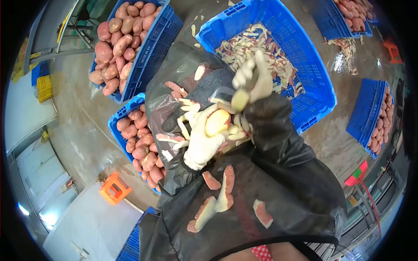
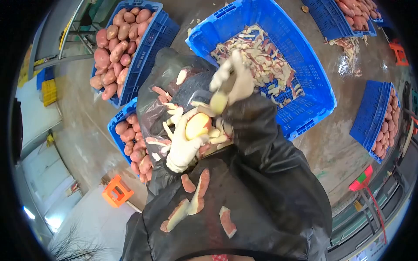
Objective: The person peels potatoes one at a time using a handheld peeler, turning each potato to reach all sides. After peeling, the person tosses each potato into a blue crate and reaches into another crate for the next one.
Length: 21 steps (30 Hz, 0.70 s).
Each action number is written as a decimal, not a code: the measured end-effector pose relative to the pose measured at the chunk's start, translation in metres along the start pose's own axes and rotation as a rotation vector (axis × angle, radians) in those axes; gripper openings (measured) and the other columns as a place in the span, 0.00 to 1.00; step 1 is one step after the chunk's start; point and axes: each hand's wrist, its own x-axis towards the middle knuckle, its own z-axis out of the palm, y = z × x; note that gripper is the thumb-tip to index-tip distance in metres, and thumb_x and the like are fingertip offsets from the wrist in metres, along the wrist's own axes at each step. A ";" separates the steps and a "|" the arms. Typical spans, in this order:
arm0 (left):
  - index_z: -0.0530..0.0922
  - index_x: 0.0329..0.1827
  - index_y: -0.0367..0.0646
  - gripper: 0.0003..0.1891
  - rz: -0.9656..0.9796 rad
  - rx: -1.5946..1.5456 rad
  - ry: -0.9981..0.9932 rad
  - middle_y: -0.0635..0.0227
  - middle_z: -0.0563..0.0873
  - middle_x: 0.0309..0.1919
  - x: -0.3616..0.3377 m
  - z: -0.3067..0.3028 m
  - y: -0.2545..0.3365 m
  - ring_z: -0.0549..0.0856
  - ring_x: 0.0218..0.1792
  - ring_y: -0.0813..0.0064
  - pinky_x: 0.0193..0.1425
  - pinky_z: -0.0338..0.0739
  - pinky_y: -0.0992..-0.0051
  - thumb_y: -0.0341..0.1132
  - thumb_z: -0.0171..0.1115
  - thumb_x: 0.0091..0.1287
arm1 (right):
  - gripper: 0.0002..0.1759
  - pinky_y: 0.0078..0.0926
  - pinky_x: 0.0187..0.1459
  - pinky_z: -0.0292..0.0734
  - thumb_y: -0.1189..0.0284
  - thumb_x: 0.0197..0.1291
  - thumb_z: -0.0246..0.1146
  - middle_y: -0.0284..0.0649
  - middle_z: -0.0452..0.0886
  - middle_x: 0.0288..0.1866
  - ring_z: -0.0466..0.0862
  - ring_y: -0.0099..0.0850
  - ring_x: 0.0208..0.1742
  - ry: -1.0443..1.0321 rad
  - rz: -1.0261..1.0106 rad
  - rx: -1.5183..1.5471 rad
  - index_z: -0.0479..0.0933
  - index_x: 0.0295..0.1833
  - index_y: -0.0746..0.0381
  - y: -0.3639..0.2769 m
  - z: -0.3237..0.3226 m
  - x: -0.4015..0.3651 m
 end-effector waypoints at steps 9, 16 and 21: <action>0.64 0.63 0.39 0.33 -0.391 -1.184 0.060 0.61 0.76 0.48 -0.008 0.010 0.001 0.80 0.44 0.72 0.46 0.78 0.76 0.20 0.54 0.49 | 0.25 0.33 0.22 0.71 0.52 0.65 0.53 0.37 0.67 0.14 0.73 0.34 0.16 0.003 0.066 -0.171 0.65 0.21 0.57 0.019 0.015 -0.004; 0.67 0.59 0.37 0.28 -0.439 -1.548 0.014 0.60 0.78 0.42 -0.004 0.004 -0.001 0.80 0.36 0.67 0.35 0.75 0.74 0.29 0.56 0.50 | 0.25 0.37 0.26 0.73 0.51 0.66 0.50 0.37 0.67 0.15 0.72 0.38 0.18 -0.234 0.069 -0.106 0.65 0.23 0.59 0.029 0.012 -0.010; 0.67 0.60 0.36 0.28 -0.332 -1.692 0.176 0.62 0.76 0.56 -0.003 0.012 -0.004 0.75 0.49 0.66 0.50 0.71 0.68 0.33 0.56 0.54 | 0.23 0.36 0.24 0.70 0.49 0.66 0.50 0.35 0.67 0.16 0.72 0.33 0.19 0.023 0.039 0.053 0.66 0.25 0.55 0.001 -0.005 0.028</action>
